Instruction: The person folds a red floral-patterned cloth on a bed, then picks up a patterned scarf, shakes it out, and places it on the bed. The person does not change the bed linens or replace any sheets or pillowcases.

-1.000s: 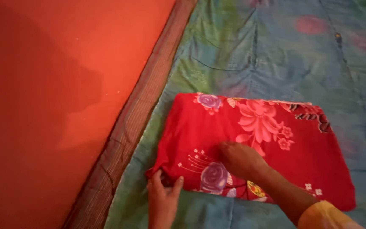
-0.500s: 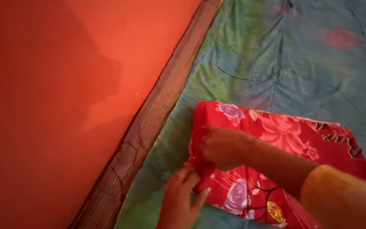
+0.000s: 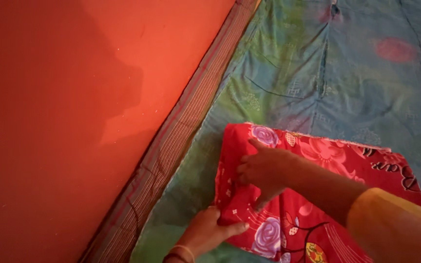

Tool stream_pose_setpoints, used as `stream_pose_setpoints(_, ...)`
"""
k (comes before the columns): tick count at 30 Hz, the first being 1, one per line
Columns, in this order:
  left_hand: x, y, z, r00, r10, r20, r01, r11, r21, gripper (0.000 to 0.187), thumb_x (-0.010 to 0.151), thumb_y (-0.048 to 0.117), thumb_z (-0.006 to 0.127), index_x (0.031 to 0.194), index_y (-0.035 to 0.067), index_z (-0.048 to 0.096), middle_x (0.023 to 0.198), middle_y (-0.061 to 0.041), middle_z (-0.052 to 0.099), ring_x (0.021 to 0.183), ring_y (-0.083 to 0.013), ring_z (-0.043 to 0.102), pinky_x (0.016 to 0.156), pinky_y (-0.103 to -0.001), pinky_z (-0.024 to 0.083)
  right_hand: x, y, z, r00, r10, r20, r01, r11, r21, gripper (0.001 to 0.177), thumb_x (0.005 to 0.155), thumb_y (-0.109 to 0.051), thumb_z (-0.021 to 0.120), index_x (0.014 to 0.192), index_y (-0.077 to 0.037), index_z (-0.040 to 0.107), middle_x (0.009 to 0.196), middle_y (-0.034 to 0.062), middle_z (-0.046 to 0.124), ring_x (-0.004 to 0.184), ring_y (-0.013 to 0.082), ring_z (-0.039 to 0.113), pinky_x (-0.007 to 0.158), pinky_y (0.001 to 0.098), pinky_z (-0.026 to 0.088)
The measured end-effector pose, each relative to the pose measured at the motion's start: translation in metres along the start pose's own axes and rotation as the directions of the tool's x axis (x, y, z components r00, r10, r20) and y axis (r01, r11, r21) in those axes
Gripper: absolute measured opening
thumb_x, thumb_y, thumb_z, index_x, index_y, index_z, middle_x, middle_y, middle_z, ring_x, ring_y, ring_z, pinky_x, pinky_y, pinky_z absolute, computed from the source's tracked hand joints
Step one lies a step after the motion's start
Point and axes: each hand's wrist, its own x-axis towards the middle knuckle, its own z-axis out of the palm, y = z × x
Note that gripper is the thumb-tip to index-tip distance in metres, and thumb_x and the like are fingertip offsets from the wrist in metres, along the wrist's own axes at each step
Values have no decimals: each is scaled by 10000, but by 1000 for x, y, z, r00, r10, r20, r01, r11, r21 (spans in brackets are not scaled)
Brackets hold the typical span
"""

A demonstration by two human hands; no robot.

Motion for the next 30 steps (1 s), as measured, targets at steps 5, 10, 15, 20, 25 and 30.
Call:
stream_pose_setpoints(5,-1,-17,-8,994,95,58,-100,991,91,575,783,604,722,964,63,791,890,-174,738,898,-349,708,846,-459,518,26,9,-2,992,70,101,-46,975,-219,842,615,-636,846,1325,-229,647,1381,-35,577,1425,228,385,1139,774,107)
stream_pose_setpoints(10,19,-23,-5,942,-334,27,313,906,286,828,825,788,563,794,-26,715,870,-245,726,894,-390,713,863,-488,526,45,28,-7,948,260,182,-205,940,-274,768,581,-573,879,1248,-221,732,1336,-62,675,1425,225,450,1220,770,92)
stream_pose_setpoints(15,24,-22,8,943,-326,-65,320,841,437,855,875,837,475,892,24,741,979,-259,699,1023,-427,664,948,-536,484,62,51,-10,936,264,232,-232,960,-156,886,542,-575,922,1310,-199,692,1483,-54,522,1470,241,359,1182,754,155)
stream_pose_setpoints(20,28,-20,8,974,-199,-111,224,924,310,754,801,715,589,1237,107,683,1122,-240,683,1105,-412,646,969,-494,506,56,92,-11,978,204,37,-199,974,-104,725,778,-321,784,1452,-326,516,1491,-71,448,1478,201,296,1134,736,222)
stream_pose_setpoints(25,52,-26,24,944,-145,-295,155,988,11,891,807,689,722,1347,3,543,1292,-287,624,1221,-430,601,1008,-461,482,59,109,-18,971,237,34,-227,957,-179,503,907,-241,623,1390,-368,560,1470,-106,467,1488,170,294,1166,716,205)
stream_pose_setpoints(30,74,-100,71,823,-561,-89,566,822,60,760,851,742,542,1423,245,597,1233,-209,700,1197,-401,649,1077,-456,488,77,106,-15,945,300,133,-278,947,-158,345,1063,-394,474,1239,-223,717,1337,-70,642,1383,183,491,1167,605,328)
